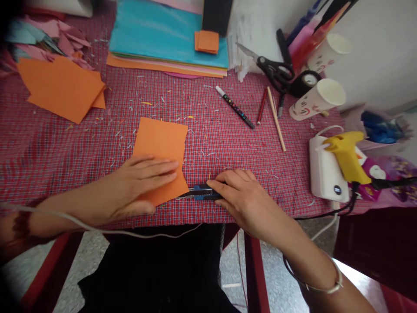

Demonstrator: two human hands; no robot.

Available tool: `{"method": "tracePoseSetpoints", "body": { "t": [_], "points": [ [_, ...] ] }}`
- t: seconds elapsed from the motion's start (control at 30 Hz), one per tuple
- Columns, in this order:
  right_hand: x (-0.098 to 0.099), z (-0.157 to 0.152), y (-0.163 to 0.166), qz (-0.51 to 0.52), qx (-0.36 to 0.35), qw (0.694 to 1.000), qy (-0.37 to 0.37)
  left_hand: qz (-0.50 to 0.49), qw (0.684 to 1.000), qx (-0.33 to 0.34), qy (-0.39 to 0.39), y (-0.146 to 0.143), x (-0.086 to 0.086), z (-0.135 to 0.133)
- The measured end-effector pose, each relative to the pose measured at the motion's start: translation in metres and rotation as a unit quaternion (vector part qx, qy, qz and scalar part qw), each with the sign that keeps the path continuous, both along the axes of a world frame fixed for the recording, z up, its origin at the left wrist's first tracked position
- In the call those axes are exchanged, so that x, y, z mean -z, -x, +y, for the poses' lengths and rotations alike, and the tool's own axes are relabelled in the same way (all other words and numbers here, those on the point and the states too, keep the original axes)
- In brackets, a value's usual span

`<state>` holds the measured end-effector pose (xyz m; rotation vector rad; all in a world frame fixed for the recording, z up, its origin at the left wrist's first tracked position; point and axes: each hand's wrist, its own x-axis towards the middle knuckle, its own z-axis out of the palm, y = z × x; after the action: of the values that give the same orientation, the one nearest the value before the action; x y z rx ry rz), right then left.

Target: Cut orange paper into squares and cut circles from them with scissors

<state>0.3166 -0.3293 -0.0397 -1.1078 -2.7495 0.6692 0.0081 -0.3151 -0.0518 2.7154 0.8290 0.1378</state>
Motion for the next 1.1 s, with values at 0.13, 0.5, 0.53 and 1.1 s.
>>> {"method": "tracePoseSetpoints", "body": {
  "t": [0.13,0.5,0.53,1.1],
  "points": [
    [0.0,0.001,-0.001,0.0,-0.003,1.0,-0.015,-0.012,0.999,-0.023,-0.041,-0.003,0.006,0.02],
    [0.002,-0.002,0.017,0.01,0.005,1.0,-0.028,0.044,0.995,-0.072,-0.044,-0.007,0.016,0.017],
    [0.002,-0.002,0.017,0.009,0.003,1.0,-0.029,0.044,0.996,-0.072,-0.041,-0.007,0.016,0.018],
    [0.0,-0.021,0.038,0.019,0.009,1.0,-0.019,0.039,0.995,-0.082,-0.034,-0.007,0.017,0.018]
  ]
}}
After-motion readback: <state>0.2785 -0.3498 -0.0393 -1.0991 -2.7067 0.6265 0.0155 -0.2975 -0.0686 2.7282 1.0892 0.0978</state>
